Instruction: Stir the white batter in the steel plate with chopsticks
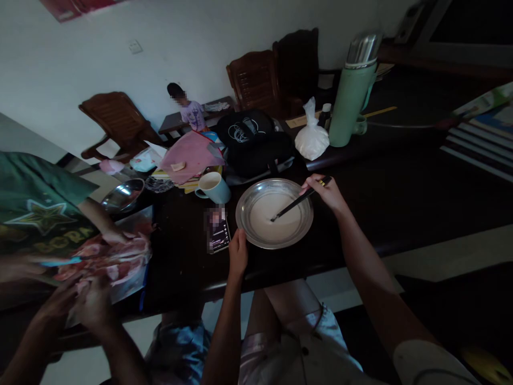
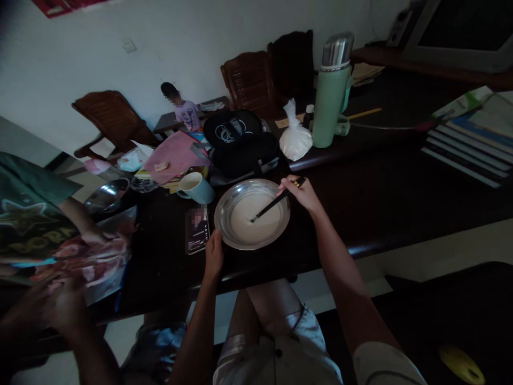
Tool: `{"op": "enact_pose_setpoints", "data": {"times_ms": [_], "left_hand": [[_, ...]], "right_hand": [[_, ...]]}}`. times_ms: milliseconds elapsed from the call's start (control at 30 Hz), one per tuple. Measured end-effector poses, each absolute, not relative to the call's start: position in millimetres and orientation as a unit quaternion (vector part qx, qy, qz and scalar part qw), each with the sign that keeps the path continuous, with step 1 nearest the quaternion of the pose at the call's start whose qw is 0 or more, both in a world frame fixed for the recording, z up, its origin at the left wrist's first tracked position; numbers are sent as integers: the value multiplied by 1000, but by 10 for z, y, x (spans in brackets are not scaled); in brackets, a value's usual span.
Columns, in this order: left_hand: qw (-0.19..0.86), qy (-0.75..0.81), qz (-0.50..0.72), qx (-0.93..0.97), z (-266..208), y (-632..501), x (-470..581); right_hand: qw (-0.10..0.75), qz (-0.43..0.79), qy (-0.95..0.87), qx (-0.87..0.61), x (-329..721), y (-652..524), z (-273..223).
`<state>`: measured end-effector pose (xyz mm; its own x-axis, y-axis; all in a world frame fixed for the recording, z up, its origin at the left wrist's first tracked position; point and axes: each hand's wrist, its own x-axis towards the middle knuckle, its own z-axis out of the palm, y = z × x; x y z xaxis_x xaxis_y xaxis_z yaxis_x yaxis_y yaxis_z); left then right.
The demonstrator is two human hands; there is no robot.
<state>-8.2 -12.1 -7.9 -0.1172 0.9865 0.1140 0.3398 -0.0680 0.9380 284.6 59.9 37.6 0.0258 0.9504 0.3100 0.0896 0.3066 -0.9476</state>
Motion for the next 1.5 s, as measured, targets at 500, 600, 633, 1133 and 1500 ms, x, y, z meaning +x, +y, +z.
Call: {"op": "enact_pose_setpoints", "data": {"times_ms": [500,600,633,1133,1500], "left_hand": [[350,583,463,568,-67,-133,-75],[345,580,465,572,-74,-127,-78],[345,580,465,573,-75,-125,-79],[349,581,469,566,-80,-123,-84],[345,584,465,568,-78,-125,-88]], "right_hand": [[547,390,-593,-444,2838,594,359],[523,403,-622,-421,2802,601,329],[524,398,-626,-418,2796,609,322],[530,382,-626,-426,2792,612,327],[517,403,-631,-415,2802,589,353]]}}
